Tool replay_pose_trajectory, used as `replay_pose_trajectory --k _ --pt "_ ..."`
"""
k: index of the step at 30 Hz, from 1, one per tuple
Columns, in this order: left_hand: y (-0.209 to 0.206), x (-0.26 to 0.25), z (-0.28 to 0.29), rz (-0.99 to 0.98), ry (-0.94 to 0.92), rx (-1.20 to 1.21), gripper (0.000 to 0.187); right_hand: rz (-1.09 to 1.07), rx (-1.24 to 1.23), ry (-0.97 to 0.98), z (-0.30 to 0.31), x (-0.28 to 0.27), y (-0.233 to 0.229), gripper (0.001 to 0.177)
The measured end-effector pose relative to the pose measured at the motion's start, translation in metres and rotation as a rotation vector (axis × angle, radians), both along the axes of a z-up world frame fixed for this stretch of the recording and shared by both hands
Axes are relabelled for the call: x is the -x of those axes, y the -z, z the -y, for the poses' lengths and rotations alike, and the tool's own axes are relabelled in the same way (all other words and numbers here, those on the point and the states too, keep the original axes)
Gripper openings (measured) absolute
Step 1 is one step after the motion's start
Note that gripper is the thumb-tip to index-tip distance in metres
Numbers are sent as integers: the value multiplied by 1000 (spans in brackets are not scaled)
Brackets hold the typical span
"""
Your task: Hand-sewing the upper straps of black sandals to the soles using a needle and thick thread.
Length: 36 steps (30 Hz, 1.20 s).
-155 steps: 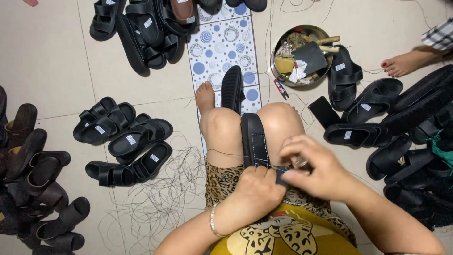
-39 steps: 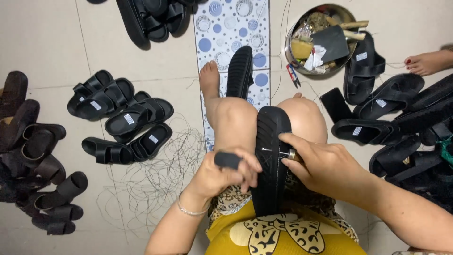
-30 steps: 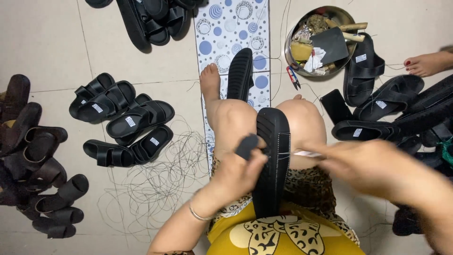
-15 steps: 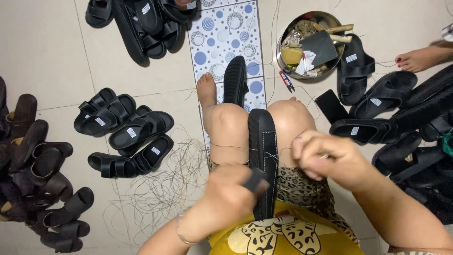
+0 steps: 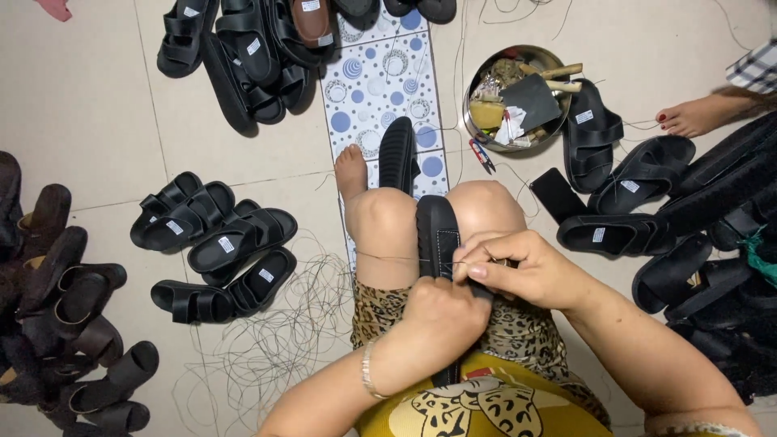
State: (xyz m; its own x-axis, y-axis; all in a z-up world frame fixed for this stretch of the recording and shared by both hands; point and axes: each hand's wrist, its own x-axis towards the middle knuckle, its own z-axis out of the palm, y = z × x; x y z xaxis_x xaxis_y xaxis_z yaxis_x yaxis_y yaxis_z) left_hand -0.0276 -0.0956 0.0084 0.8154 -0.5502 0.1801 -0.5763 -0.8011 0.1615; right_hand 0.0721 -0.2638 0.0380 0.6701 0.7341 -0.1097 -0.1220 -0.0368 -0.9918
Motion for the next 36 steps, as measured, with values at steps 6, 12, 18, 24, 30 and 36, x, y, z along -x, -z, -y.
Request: replay_pose_trajectory --k 6,12,18,24,30,36 --pt "-76 -18 -76 -836 313 1034 31 217 225 -9 -19 31 8 30" --pt "-33 -19 -85 -627 -245 1489 38 654 633 698 46 -24 55 13" --pt "-5 9 -113 -1491 -60 1092 42 979 735 688 112 -49 19 19" --pt "-51 -68 -89 -594 -199 1031 35 328 986 -213 10 39 6 76" --pt "-47 -129 -88 -517 -546 1308 48 326 265 -107 0 10 -45 27" --pt "54 -155 -124 -959 -560 2220 32 -196 -413 298 -22 7 11 33"
